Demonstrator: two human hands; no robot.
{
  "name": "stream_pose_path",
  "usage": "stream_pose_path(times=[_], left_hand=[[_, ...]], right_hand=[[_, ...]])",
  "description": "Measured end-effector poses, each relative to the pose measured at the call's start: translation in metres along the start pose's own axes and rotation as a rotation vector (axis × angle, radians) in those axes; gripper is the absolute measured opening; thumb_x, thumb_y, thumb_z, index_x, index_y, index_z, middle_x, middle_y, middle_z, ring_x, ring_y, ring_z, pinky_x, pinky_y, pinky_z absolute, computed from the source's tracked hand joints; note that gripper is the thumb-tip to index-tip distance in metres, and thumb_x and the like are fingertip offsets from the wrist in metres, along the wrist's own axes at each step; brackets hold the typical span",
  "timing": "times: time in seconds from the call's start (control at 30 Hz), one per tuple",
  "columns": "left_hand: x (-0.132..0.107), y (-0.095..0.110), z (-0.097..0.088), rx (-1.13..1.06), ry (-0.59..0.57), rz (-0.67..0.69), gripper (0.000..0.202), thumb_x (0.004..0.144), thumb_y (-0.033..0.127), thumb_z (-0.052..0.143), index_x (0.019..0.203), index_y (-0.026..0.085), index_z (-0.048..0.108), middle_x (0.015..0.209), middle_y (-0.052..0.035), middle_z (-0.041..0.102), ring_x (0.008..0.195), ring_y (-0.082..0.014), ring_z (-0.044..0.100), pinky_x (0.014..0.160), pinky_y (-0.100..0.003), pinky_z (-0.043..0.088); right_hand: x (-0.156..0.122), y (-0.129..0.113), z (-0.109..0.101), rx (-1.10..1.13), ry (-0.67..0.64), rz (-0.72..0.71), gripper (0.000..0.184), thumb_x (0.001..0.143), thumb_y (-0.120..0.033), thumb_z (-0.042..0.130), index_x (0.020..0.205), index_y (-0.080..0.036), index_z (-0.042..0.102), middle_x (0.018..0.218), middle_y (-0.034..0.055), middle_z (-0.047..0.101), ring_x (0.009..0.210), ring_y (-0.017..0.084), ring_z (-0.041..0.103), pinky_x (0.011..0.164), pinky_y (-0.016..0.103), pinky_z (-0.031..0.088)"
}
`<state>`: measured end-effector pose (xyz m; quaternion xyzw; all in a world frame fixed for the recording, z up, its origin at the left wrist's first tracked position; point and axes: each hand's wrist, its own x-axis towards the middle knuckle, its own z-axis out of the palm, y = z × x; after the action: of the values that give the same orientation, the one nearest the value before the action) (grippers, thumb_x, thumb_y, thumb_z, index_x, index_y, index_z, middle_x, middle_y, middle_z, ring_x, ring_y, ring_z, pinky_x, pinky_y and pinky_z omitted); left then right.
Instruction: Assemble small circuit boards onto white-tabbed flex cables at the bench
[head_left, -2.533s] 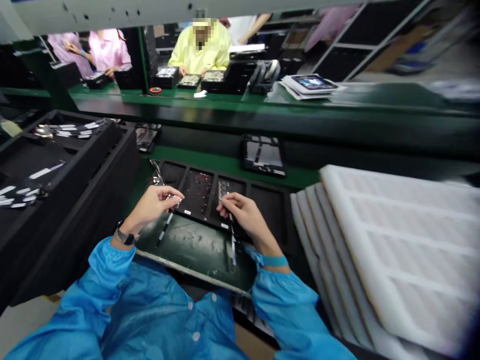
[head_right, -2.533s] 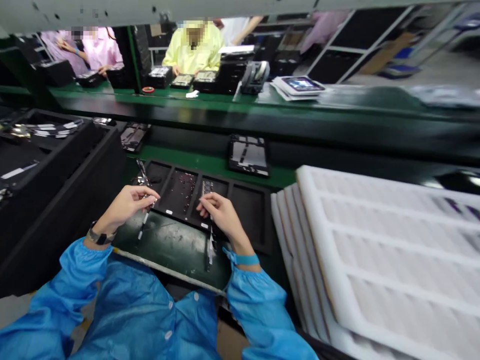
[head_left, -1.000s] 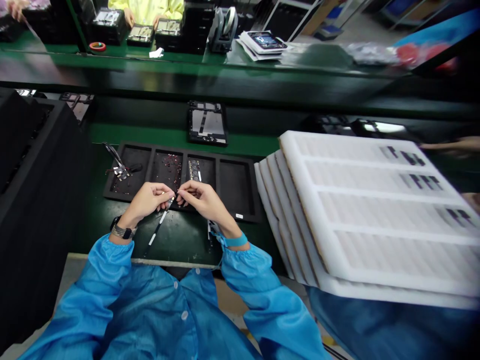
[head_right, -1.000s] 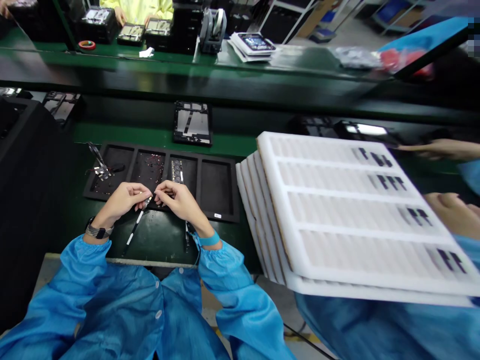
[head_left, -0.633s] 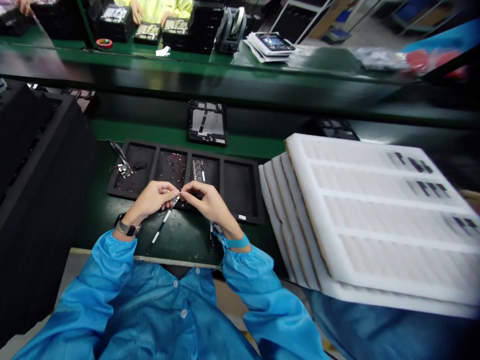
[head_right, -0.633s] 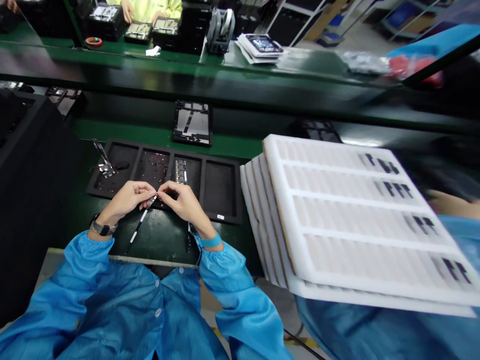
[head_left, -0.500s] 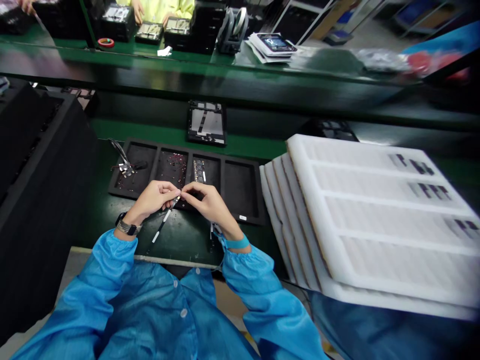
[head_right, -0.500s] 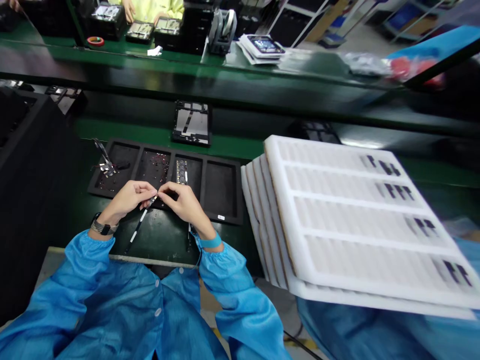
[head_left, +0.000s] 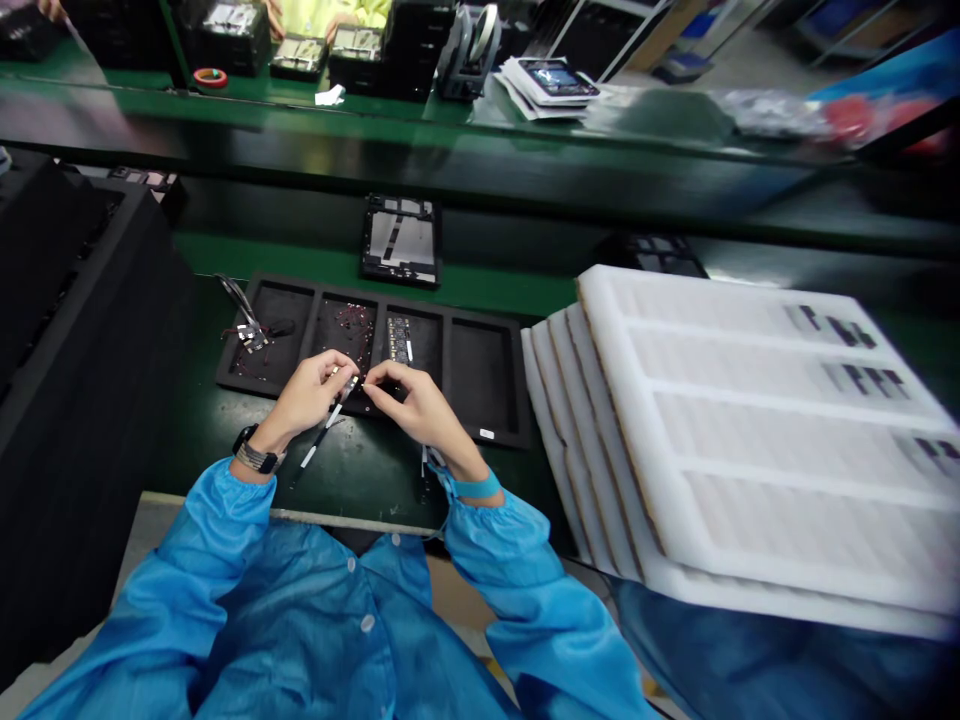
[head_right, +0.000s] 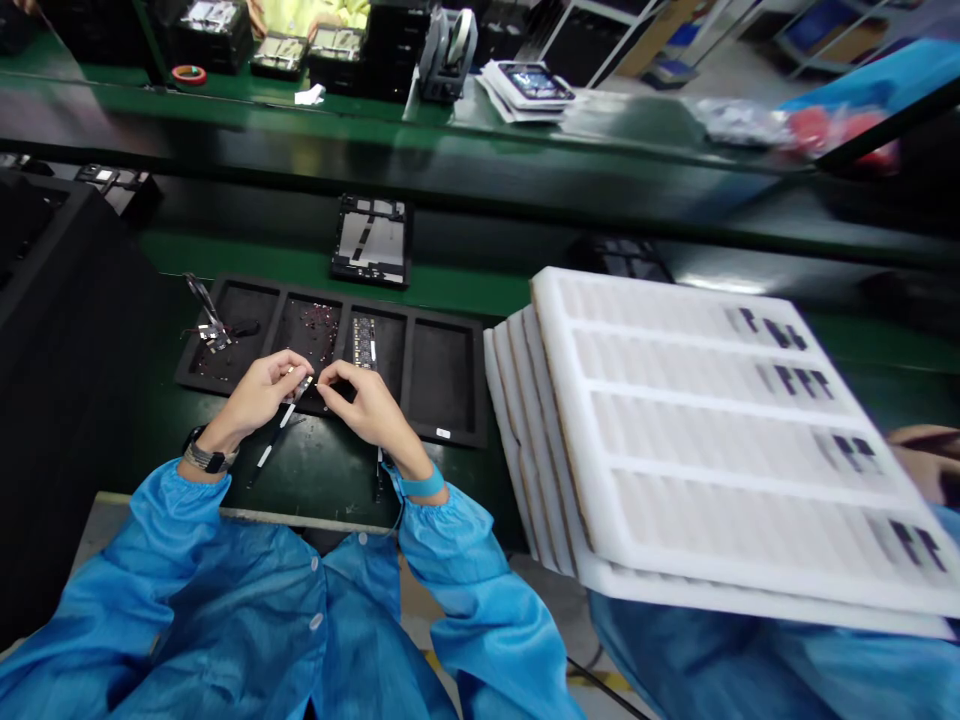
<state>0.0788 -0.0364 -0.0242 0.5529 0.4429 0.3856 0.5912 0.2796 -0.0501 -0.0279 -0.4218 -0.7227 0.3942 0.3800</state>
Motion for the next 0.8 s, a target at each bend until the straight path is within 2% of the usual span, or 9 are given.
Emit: stream_pose_path(times=[0.1, 0.3, 0.43, 0.8], left_hand=[[0.0002, -0.0005, -0.0005, -0.043, -0.017, 0.002, 0.022, 0.089, 0.037, 0.072, 0.096, 0.017, 0.068, 0.071, 0.0012, 0.062, 0.065, -0.0126, 0.055, 0.062, -0.025, 0.042], [0.0000, 0.0003, -0.0015, -0.059, -0.054, -0.005, 0.022, 0.088, 0.034, 0.074, 0.099, 0.017, 0.066, 0.072, 0.0015, 0.063, 0.065, -0.0130, 0.056, 0.065, -0.026, 0.044], [-0.0002, 0.0008, -0.0013, -0.056, -0.057, -0.016, 0.022, 0.088, 0.034, 0.076, 0.098, 0.018, 0.066, 0.070, 0.0020, 0.063, 0.064, -0.0129, 0.057, 0.065, -0.026, 0.044], [-0.0011, 0.0010, -0.0003, -0.024, -0.043, -0.017, 0.021, 0.087, 0.033, 0.076, 0.097, 0.018, 0.065, 0.071, 0.0021, 0.063, 0.066, -0.0129, 0.059, 0.066, -0.026, 0.045]], right_hand=[[-0.0006, -0.0023, 0.0013, -0.017, -0.014, -0.030, 0.010, 0.098, -0.025, 0.063, 0.090, -0.020, 0.066, 0.087, 0.0033, 0.073, 0.081, 0.019, 0.067, 0.081, 0.030, 0.053], [-0.0020, -0.0018, 0.0034, -0.092, 0.037, -0.105, 0.008, 0.099, -0.022, 0.063, 0.092, -0.021, 0.066, 0.089, 0.0039, 0.073, 0.083, 0.019, 0.068, 0.081, 0.031, 0.053], [-0.0031, 0.0000, 0.0029, -0.138, 0.020, -0.135, 0.008, 0.100, -0.022, 0.062, 0.094, -0.021, 0.067, 0.090, 0.0044, 0.072, 0.083, 0.019, 0.067, 0.080, 0.031, 0.053], [-0.0046, 0.0013, 0.0050, -0.147, 0.022, -0.123, 0.010, 0.101, -0.024, 0.062, 0.094, -0.021, 0.069, 0.090, 0.0058, 0.074, 0.085, 0.021, 0.068, 0.082, 0.034, 0.053]])
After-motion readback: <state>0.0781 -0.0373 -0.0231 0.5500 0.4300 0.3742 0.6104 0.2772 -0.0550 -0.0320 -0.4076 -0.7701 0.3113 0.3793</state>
